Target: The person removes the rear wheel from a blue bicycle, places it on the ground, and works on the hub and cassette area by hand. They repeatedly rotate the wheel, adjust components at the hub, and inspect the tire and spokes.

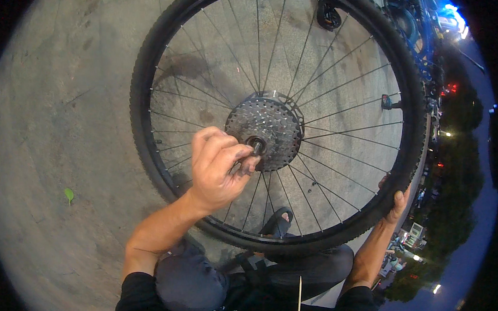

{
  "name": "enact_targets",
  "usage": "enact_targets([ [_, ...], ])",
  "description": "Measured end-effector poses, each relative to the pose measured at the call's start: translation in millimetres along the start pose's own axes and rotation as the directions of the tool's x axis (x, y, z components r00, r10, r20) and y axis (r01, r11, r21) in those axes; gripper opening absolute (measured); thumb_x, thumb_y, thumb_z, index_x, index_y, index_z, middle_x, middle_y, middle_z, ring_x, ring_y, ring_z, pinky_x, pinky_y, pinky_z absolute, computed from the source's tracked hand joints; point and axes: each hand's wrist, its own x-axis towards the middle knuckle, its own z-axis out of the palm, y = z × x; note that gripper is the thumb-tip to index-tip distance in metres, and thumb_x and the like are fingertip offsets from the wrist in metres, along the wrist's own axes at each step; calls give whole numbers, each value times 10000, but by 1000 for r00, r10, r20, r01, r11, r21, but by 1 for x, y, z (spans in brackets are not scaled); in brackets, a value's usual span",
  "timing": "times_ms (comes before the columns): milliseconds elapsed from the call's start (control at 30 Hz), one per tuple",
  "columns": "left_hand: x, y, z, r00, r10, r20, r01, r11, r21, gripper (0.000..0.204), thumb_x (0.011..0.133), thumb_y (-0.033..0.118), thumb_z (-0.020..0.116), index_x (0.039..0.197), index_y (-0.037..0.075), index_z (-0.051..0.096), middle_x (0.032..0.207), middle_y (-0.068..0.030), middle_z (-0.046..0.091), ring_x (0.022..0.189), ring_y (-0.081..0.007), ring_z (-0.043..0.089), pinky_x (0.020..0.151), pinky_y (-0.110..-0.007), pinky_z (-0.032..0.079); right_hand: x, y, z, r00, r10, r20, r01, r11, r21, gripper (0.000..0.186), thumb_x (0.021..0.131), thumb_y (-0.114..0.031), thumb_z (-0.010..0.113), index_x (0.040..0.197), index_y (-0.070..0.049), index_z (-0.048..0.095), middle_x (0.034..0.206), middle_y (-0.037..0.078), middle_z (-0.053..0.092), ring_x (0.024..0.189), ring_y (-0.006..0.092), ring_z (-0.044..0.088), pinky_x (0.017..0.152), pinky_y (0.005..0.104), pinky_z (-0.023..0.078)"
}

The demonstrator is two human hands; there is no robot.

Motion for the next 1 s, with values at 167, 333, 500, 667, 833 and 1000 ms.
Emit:
enact_targets([
  [167,0,0,-1,999,9,44,-10,1000,19,287,691,86,827,944,60,695,897,-76,615,895,-306,530,769,-399,464,-3,2,-5,1000,-8,-22,8,1000,16,685,802,-355,769,1309,-2,473,1121,136,593,951,246,610,821,369,514],
  [333,-4,-1,1,1000,17,-1,-17,1000,19,288,688,74,824,944,53,693,889,-76,620,889,-301,539,770,-396,468,-2,-1,-5,1000,-26,-6,26,1000,12,704,791,-359,781,1313,-2,472,1133,131,592,968,244,610,835,372,513],
  [500,-7,0,2,1000,-7,14,7,1000,9,261,715,64,804,949,47,690,887,-77,621,891,-299,547,771,-390,472,-1,-4,2,998,-42,-42,41,999,-21,743,768,-378,799,1317,-5,465,1106,136,588,900,238,607,761,351,510],
  [667,-7,4,-1,998,-37,43,36,999,32,318,635,4,788,929,59,683,892,-63,611,878,-310,538,781,-403,468,-1,-7,6,998,-46,-49,46,999,-13,752,767,-375,800,1323,-3,459,1098,133,584,892,234,601,749,343,504],
  [833,-6,3,0,999,-32,14,32,999,24,248,704,30,782,925,46,670,881,-75,613,892,-308,549,788,-397,469,-2,-8,7,993,-64,-100,66,998,16,829,729,-356,839,1350,2,422,1104,168,589,858,261,634,704,353,539],
  [1000,-6,1,-2,999,-9,38,8,999,31,225,726,43,789,918,38,672,869,-83,610,897,-310,557,790,-395,479,-4,-4,-1,998,-50,-43,50,999,-5,714,788,-365,785,1321,-10,469,1118,116,583,930,222,583,783,343,488],
])
